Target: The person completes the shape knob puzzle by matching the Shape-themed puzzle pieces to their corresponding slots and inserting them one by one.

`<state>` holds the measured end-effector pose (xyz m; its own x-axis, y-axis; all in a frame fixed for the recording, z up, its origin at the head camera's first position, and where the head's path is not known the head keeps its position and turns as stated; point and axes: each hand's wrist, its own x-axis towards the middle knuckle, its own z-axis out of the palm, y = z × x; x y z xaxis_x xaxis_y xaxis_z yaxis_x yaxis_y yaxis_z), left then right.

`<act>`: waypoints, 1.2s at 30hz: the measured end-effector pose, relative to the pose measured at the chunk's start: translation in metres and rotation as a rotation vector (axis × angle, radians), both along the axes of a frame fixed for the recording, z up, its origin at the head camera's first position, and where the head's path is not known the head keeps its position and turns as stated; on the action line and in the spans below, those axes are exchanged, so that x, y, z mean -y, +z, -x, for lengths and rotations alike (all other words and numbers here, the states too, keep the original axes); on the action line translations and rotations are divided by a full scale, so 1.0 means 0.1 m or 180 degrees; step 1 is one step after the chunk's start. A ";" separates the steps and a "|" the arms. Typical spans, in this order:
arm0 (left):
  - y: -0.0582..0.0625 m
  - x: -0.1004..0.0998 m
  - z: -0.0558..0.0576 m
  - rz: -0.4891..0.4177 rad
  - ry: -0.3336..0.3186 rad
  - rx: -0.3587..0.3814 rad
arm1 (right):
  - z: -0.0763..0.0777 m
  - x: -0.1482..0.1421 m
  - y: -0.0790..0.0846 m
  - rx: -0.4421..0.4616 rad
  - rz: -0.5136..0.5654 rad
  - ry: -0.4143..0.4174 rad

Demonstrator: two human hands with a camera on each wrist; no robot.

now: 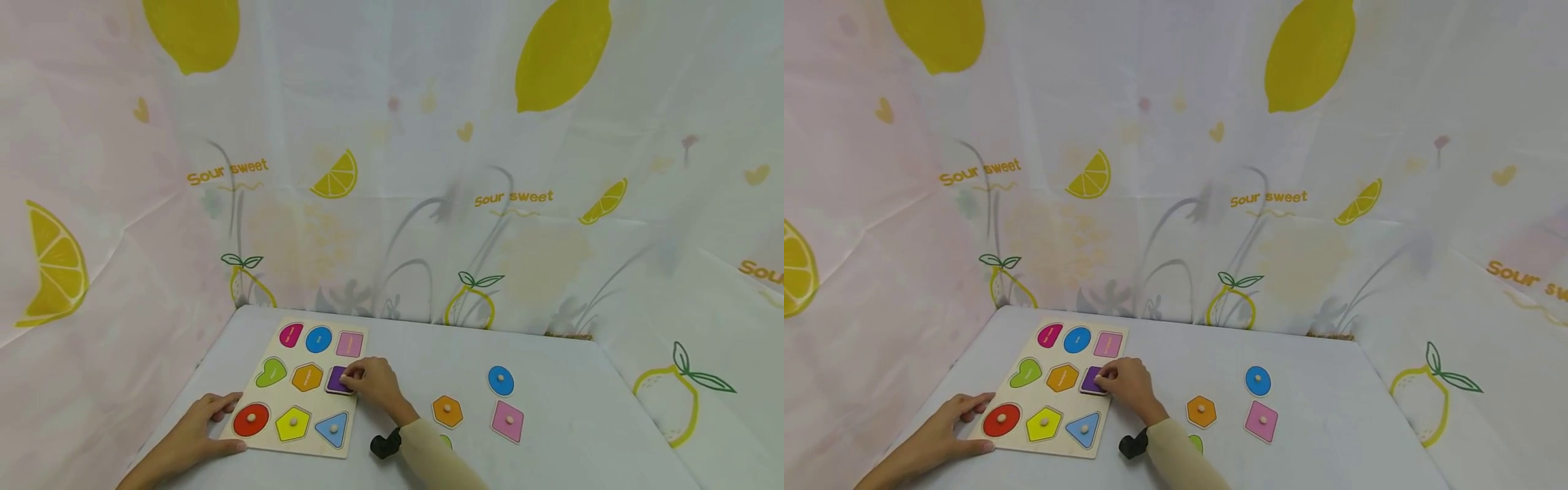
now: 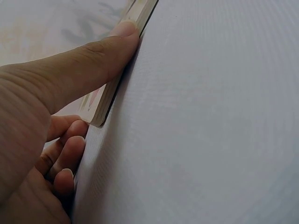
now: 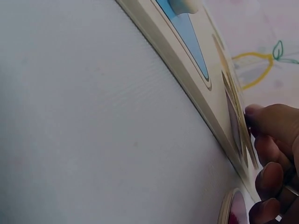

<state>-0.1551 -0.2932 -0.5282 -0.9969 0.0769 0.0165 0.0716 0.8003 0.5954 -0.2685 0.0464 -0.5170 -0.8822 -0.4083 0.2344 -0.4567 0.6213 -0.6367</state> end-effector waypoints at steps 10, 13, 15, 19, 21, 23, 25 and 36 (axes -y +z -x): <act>0.02 -0.01 0.00 -0.0028 0.0039 0.0091 | 0.02 0.06 -0.07 0.0065 -0.0107 -0.0037; 0.01 0.00 0.00 -0.0042 0.0028 0.0090 | 0.01 0.06 -0.07 0.0086 -0.0111 -0.0025; 0.01 0.01 0.00 -0.0045 0.0017 0.0071 | 0.01 0.06 -0.04 0.0103 -0.0123 -0.0002; 0.00 0.01 0.00 -0.0062 -0.0006 0.0042 | 0.00 0.04 0.02 0.0115 -0.0122 0.0079; -0.01 0.01 0.00 -0.0075 -0.0028 0.0014 | -0.01 0.03 0.04 0.0090 -0.0123 0.0109; -0.02 0.02 0.00 -0.0087 -0.0050 -0.0020 | -0.01 -0.01 0.07 0.0089 -0.0089 0.0112; -0.03 0.02 0.00 -0.0091 -0.0053 -0.0016 | -0.03 -0.06 0.09 0.0054 -0.0006 0.0110; 0.00 0.01 0.00 -0.0052 -0.0009 0.0072 | -0.07 -0.59 0.15 -0.0137 0.0061 0.0140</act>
